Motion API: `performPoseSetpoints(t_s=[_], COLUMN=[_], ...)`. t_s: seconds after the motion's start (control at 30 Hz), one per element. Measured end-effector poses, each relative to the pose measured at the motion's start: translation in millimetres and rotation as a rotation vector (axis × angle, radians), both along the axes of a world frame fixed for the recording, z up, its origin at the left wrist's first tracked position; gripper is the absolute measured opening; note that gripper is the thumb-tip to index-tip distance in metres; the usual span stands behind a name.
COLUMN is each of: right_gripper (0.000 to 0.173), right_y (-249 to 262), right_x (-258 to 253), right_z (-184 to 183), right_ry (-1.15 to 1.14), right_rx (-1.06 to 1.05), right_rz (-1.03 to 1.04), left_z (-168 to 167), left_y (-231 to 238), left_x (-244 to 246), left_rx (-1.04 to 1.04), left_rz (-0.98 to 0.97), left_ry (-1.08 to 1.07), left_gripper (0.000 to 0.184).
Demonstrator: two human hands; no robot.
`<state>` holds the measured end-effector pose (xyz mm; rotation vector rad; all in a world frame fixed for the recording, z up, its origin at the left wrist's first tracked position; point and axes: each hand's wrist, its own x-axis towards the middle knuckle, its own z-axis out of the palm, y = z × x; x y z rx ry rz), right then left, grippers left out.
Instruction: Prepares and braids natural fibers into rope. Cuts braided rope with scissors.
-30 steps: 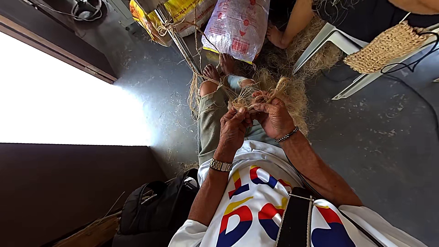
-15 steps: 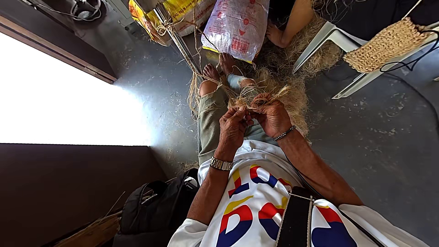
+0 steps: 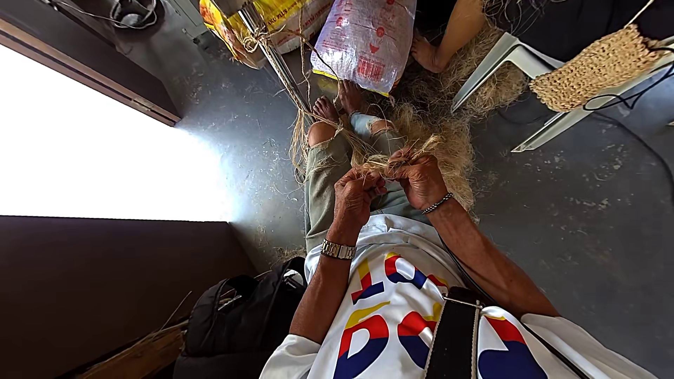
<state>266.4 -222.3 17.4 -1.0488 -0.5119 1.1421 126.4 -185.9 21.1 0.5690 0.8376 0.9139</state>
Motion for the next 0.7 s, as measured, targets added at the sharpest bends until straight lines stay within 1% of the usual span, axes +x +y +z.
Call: performPoseSetpoints(t_s=[0.13,0.3,0.4,0.5,0.57,0.63,0.7], right_gripper=[0.031,0.028,0.03,0.026,0.02,0.018,0.017], right_y=[-1,-1,-2,-1,-1,0,0], right_x=[8,15,14,12,12,11,11], right_z=[-2,-9,-12,-13,-12,-11,-11], right_ry=[-0.068,-0.174,-0.239,-0.41,-0.558,-0.686,-0.736], right_rx=[0.024,0.117,0.164,0.226,0.257,0.266,0.249], right_rz=[0.103,0.219,0.195,0.135,0.107,0.079,0.055], left_z=[-7,-9,-8,-10,-16,-19,-20], left_y=[1,5,5,4,1,-2,-4], left_x=[-3,-7,-8,-6,-2,3,6], left_rx=[0.056,0.056,0.053,0.102,0.153,0.17,0.172], left_rz=[-0.032,-0.059,-0.062,-0.054,-0.021,0.021,0.052], left_ry=[-0.038,-0.068,-0.098,-0.11,-0.119,-0.122,-0.119], left_gripper=[0.017,0.017,0.017,0.017,0.015,0.015,0.015])
